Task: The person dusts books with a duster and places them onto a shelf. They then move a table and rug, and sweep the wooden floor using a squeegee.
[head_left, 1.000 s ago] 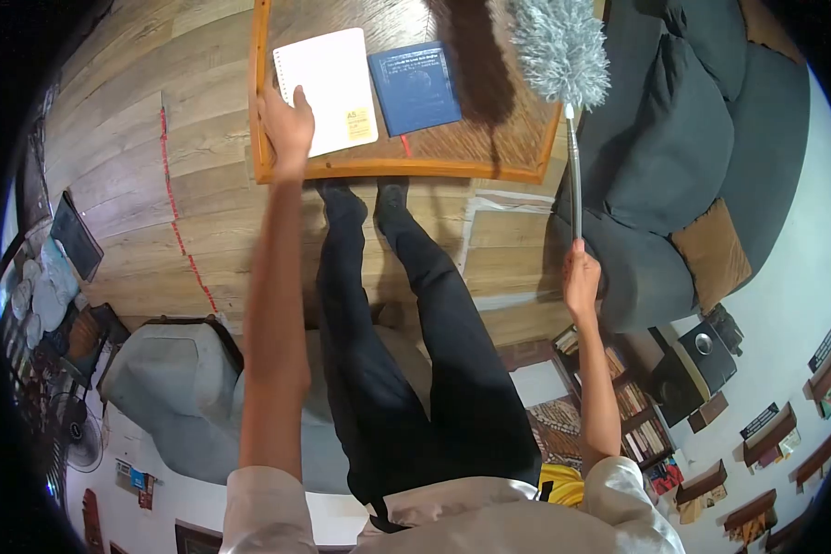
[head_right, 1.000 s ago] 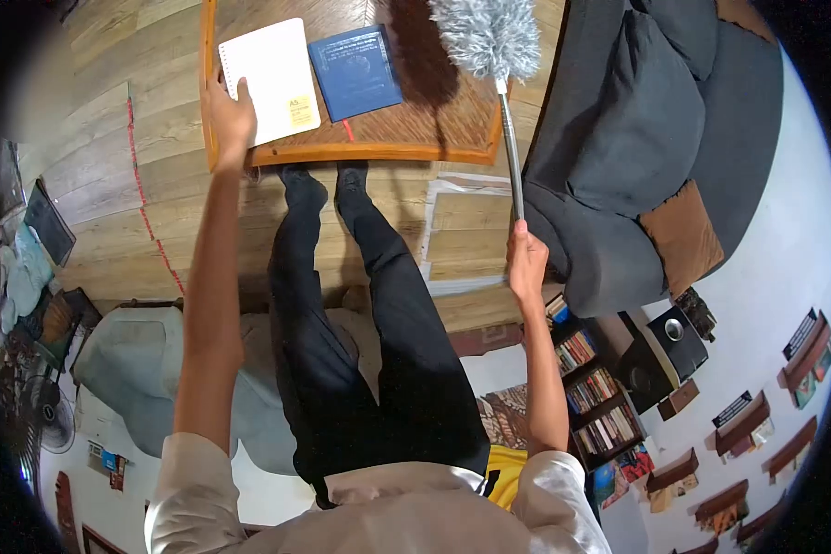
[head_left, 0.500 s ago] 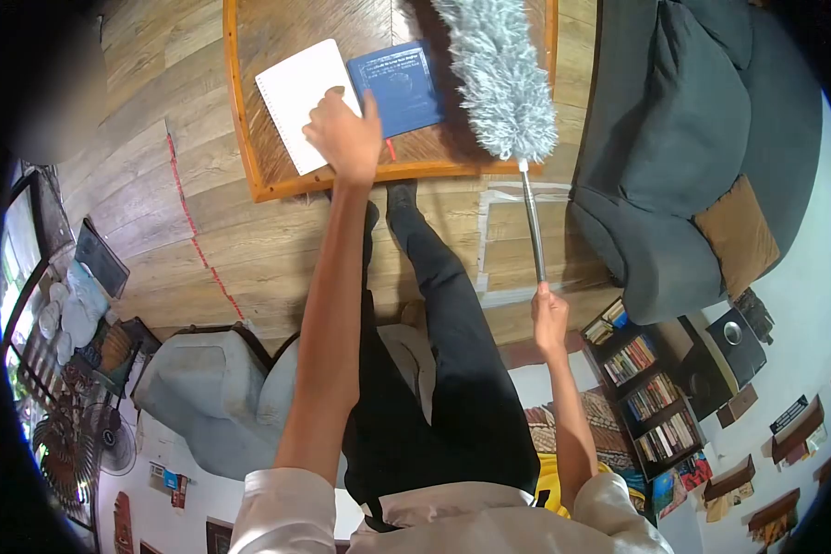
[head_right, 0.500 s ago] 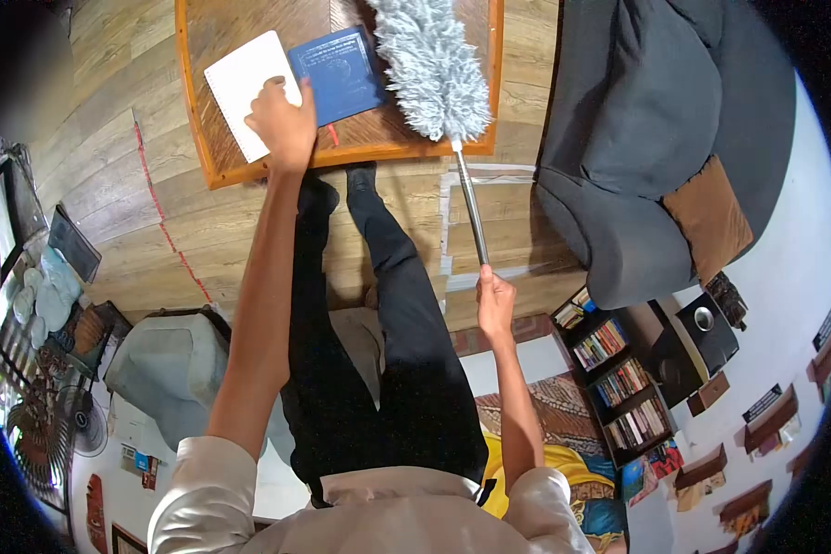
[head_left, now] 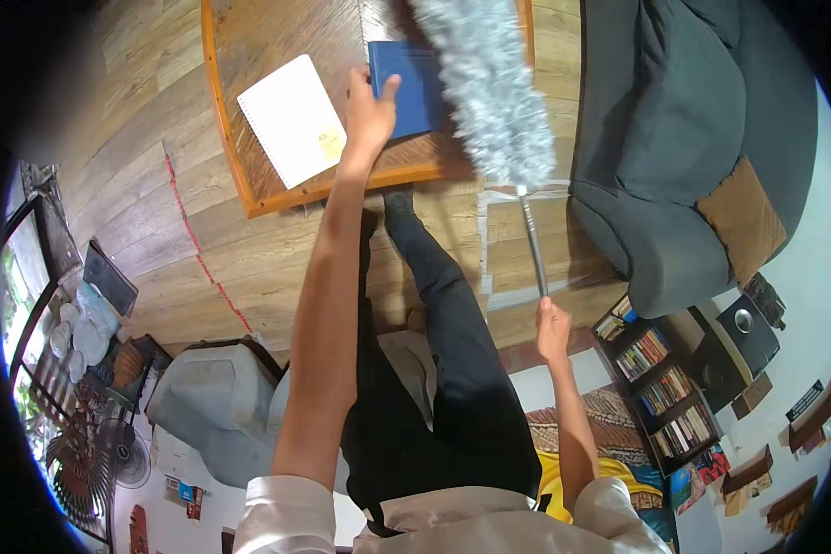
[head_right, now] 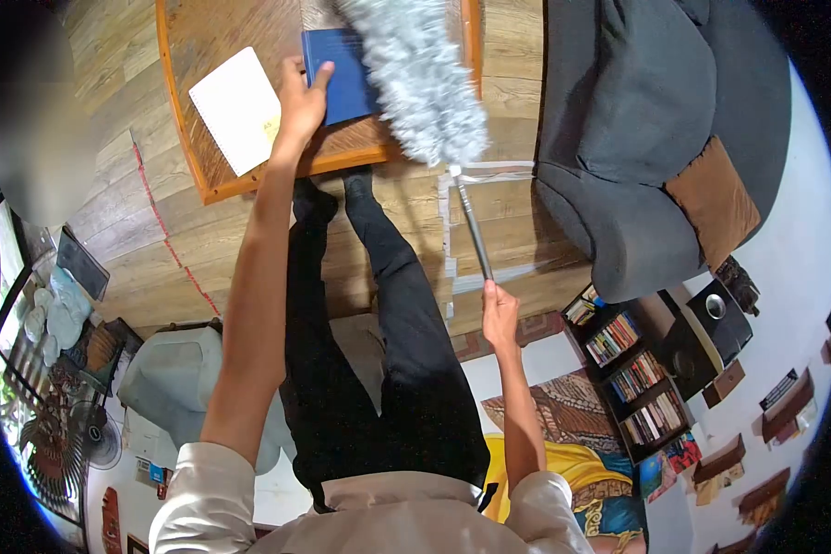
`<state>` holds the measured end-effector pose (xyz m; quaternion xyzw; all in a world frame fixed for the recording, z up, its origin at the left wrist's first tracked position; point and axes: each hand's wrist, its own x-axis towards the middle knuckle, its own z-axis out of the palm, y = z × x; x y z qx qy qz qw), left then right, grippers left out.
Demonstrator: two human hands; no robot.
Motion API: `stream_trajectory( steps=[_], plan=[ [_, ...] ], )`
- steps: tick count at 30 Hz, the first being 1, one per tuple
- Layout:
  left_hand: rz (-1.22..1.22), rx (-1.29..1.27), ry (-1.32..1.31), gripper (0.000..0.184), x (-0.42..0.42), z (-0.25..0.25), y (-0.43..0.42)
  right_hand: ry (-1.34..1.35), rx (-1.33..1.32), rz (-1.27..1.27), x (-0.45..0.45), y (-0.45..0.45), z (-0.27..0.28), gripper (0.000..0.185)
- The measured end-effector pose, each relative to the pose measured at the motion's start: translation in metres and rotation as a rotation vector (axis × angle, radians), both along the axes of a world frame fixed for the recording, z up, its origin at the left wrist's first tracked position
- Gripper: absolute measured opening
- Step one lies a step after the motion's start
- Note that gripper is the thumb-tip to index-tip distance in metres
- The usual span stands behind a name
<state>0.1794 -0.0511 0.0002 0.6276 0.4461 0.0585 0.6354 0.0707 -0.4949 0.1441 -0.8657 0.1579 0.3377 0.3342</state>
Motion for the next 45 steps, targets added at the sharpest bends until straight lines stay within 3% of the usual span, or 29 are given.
stream_trajectory(
  steps=[1, 2, 4, 5, 6, 9, 14, 17, 21, 23, 24, 26, 27, 28, 30, 34, 38, 40, 42, 45],
  plan=[
    [0.059, -0.177, -0.014, 0.042, -0.003, 0.009, -0.002, 0.005, -0.042, 0.098, -0.005, -0.003, -0.002, 0.055],
    [0.059, -0.175, -0.014, 0.042, -0.009, 0.02, -0.008, 0.011, -0.084, 0.198, -0.009, -0.007, -0.005, 0.056],
    [0.223, -0.078, -0.273, 0.04, -0.022, 0.028, -0.017, -0.003, -0.119, 0.279, -0.004, 0.014, 0.003, 0.057],
    [0.125, 0.056, -0.275, 0.039, -0.032, 0.024, -0.015, -0.015, -0.155, 0.361, 0.0, 0.028, 0.008, 0.057],
    [0.126, 0.058, -0.273, 0.039, -0.036, 0.038, -0.015, -0.013, -0.154, 0.362, 0.002, 0.037, 0.011, 0.057],
    [0.122, -0.348, -0.326, 0.043, -0.05, 0.081, -0.011, 0.011, -0.126, 0.319, 0.007, 0.06, 0.018, 0.056],
    [0.056, -0.237, -0.522, 0.042, -0.059, 0.088, 0.005, -0.122, -0.006, 0.385, 0.021, 0.057, 0.023, 0.056],
    [0.029, -0.312, -0.573, 0.042, -0.066, 0.101, 0.018, -0.079, -0.096, 0.467, 0.046, 0.042, 0.027, 0.055],
    [0.026, -0.18, -0.506, 0.039, -0.082, 0.111, 0.018, -0.112, -0.141, 0.349, 0.067, 0.046, 0.036, 0.055],
    [-0.031, 0.066, -0.352, 0.035, -0.092, 0.106, 0.027, -0.167, -0.125, 0.367, 0.081, 0.048, 0.047, 0.054],
    [-0.022, 0.068, -0.355, 0.035, -0.095, 0.106, 0.031, -0.17, -0.125, 0.375, 0.086, 0.044, 0.051, 0.054],
    [-0.143, 0.425, -0.23, 0.028, -0.102, 0.107, 0.04, -0.173, -0.04, 0.653, 0.094, 0.037, 0.061, 0.052],
    [-0.21, 0.758, -0.226, 0.026, -0.109, 0.112, 0.043, -0.153, -0.08, 0.707, 0.098, 0.038, 0.064, 0.05],
    [-0.198, 0.827, -0.309, 0.023, -0.109, 0.116, 0.043, -0.153, -0.08, 0.71, 0.098, 0.041, 0.065, 0.05],
    [-0.111, 0.526, -0.251, 0.025, -0.104, 0.135, 0.042, -0.128, -0.154, 0.672, 0.102, 0.049, 0.066, 0.05],
    [-0.057, 0.444, -0.26, 0.03, -0.11, 0.141, 0.043, -0.171, -0.187, 0.498, 0.093, 0.064, 0.064, 0.051],
    [-0.11, 0.408, -0.211, 0.032, -0.111, 0.143, 0.051, -0.153, -0.031, 0.541, 0.078, 0.03, 0.054, 0.053],
    [-0.069, 0.316, -0.244, 0.031, -0.112, 0.141, 0.049, -0.221, -0.125, 0.784, 0.083, 0.044, 0.061, 0.052],
    [-0.049, 0.267, -0.258, 0.03, -0.115, 0.138, 0.045, -0.187, -0.133, 0.728, 0.084, 0.06, 0.06, 0.053],
    [0.124, -0.19, -0.476, 0.042, -0.12, 0.139, 0.045, -0.144, -0.103, 0.404, 0.083, 0.088, 0.057, 0.055]
  ],
)
